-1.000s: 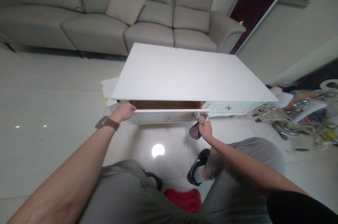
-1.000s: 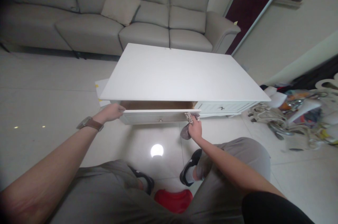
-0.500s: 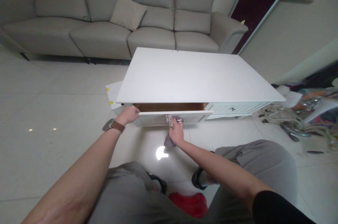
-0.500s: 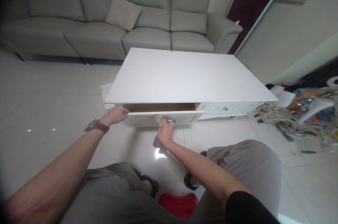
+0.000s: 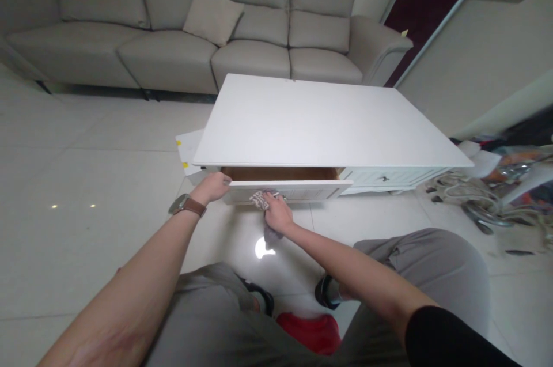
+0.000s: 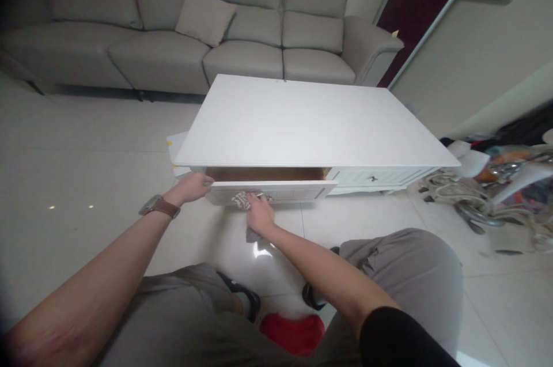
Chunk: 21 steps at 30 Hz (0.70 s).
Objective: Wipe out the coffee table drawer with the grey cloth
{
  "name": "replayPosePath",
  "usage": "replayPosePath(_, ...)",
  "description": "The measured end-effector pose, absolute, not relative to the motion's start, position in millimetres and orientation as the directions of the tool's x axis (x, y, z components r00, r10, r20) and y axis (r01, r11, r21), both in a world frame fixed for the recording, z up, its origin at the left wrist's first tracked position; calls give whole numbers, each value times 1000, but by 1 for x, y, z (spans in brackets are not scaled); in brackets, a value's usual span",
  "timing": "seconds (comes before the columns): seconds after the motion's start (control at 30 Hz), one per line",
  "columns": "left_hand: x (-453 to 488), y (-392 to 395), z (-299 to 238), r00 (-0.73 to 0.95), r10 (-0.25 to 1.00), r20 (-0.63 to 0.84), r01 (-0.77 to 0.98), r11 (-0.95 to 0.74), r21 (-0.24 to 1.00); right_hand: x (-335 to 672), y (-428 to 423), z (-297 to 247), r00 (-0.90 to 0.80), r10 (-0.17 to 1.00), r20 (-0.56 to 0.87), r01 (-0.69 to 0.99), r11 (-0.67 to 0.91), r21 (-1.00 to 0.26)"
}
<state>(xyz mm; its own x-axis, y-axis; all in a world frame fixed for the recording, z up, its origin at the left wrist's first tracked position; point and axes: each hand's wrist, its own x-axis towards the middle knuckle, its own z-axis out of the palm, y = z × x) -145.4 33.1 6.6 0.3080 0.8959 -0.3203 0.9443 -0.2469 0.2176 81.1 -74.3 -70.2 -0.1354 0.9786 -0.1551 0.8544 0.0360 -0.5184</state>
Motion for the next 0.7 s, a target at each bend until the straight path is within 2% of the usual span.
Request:
replayPosePath(0.17,-145,29,11,328,890,-318,937,-261,234,179,-93,-83,10,992,-123,922,-57,-384)
replayPosePath(0.3,-146,29,15,323,890,-323,930,-235,282,258,-104,-92,224,973,-57,913,-230,-337)
replayPosePath(0.5,-155,34,10,257,899,-355,913,-106,395,287,-92,-97,407,908,-102,740,-393,-546)
replayPosePath(0.7,-171,34,6,237,889,-393,847,9,531,199,-73,-107,306,945,-117,570,-281,-772)
